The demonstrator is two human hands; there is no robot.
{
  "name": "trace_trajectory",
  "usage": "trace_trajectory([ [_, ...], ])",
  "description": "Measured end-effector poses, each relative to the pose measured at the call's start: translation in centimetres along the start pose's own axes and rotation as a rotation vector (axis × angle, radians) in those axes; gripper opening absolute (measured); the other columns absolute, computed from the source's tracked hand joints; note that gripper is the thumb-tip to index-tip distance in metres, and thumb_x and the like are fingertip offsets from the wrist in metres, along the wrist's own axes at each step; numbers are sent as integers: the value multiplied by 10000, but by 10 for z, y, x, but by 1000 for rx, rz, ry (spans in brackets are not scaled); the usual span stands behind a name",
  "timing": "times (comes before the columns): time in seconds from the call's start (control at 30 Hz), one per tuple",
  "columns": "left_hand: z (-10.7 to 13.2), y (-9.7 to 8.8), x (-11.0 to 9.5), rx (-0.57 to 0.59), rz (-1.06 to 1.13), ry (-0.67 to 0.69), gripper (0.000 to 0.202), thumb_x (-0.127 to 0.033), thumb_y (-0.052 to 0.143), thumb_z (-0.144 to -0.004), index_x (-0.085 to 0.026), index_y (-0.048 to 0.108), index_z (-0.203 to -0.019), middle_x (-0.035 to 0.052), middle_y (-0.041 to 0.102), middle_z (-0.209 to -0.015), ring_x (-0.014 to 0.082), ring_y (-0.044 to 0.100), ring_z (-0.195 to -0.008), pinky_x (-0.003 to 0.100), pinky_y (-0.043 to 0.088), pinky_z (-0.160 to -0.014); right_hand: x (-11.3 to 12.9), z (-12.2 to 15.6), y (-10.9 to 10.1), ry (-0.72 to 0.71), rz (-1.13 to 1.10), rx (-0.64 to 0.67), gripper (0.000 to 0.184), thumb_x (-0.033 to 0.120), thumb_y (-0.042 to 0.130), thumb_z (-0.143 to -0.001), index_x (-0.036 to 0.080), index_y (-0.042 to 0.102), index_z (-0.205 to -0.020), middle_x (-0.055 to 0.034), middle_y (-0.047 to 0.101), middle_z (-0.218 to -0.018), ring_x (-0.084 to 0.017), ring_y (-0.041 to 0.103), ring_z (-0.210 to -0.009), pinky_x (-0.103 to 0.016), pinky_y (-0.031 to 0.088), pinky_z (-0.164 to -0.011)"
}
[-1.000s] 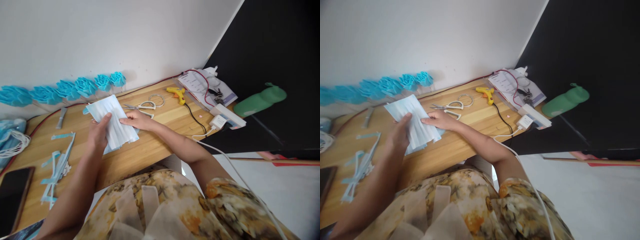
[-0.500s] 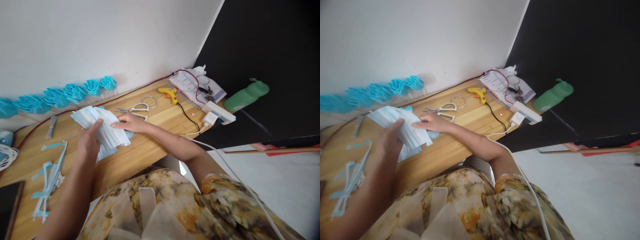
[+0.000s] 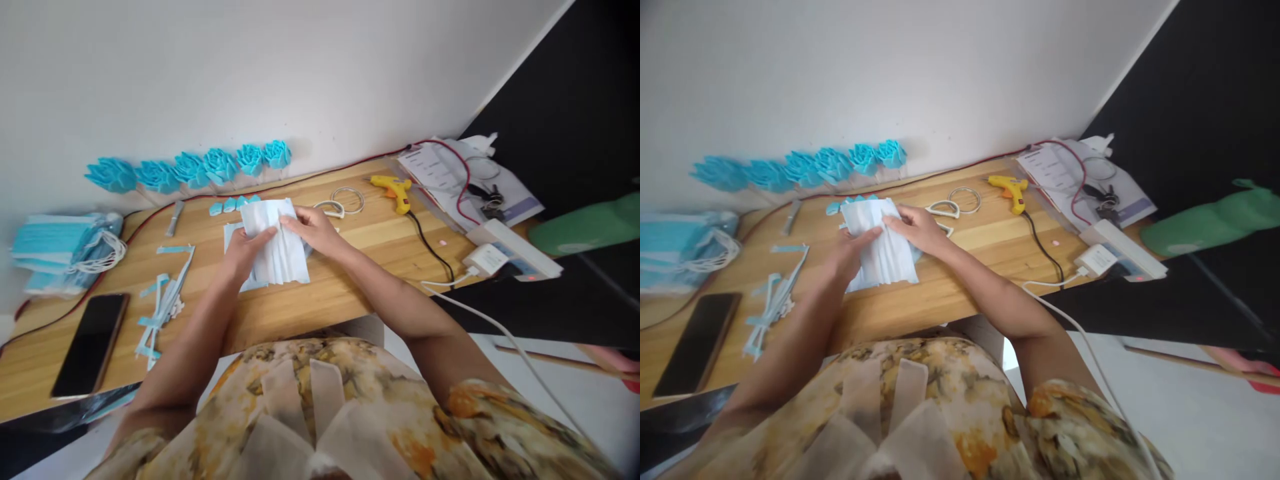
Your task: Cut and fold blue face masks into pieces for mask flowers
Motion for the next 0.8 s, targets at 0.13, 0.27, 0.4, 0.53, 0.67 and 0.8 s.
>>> trace_trajectory([
  [0.13,2,2,3,42,-31,-21,549,-558,953,-584,-129,781,-879,113,803,-857,249,748,-723,299,600,-639,-10,1,-5,48,24,-57,462,604,612,-876,186,510,-707,42,385,-672,-93,348,-652,-254,241,-584],
  [0.27,1,6,5,107,-64,-23,577,-655,871,-660,-124,777,-867,118,792,-816,310,761,-771,348,603,-663,-14,0,-9,70,-56,-103,481,633,617,-867,189,515,-711,41,395,-678,-90,351,-635,-255,243,-582],
  [0.4,1,8,7,139,-65,-44,560,-625,913,-600,-128,780,-821,113,790,-805,296,748,-738,354,595,-663,-14,1,-14,89,-97,-159,500,655,633,-851,193,513,-701,44,387,-663,-89,341,-618,-257,244,-573],
  [0.53,3,11,9,131,-47,-69,549,-551,974,-519,-142,793,-837,112,810,-887,267,742,-733,347,603,-684,-13,1,-14,88,-90,-177,516,677,663,-831,195,532,-698,44,412,-645,-93,366,-612,-254,272,-562],
  [0.67,3,8,10,97,-34,-92,535,-499,991,-489,-141,779,-825,109,805,-863,277,739,-711,355,600,-652,-7,0,-18,48,-99,-181,534,670,679,-836,195,515,-658,51,427,-604,-84,400,-580,-238,300,-542],
  [0.8,-4,-17,-4,-101,134,-16,490,-413,949,-552,-159,765,-928,77,802,-880,293,762,-789,354,625,-695,4,-6,-46,3,-32,-223,495,661,587,-913,183,648,-802,18,600,-671,-94,539,-602,-229,430,-595],
])
Point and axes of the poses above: each hand's wrist, its own z-axis away from the middle knuckle, its own y-axis out of the palm, x = y × z, the point moved 10 cm from there along -z, towards the middle knuckle
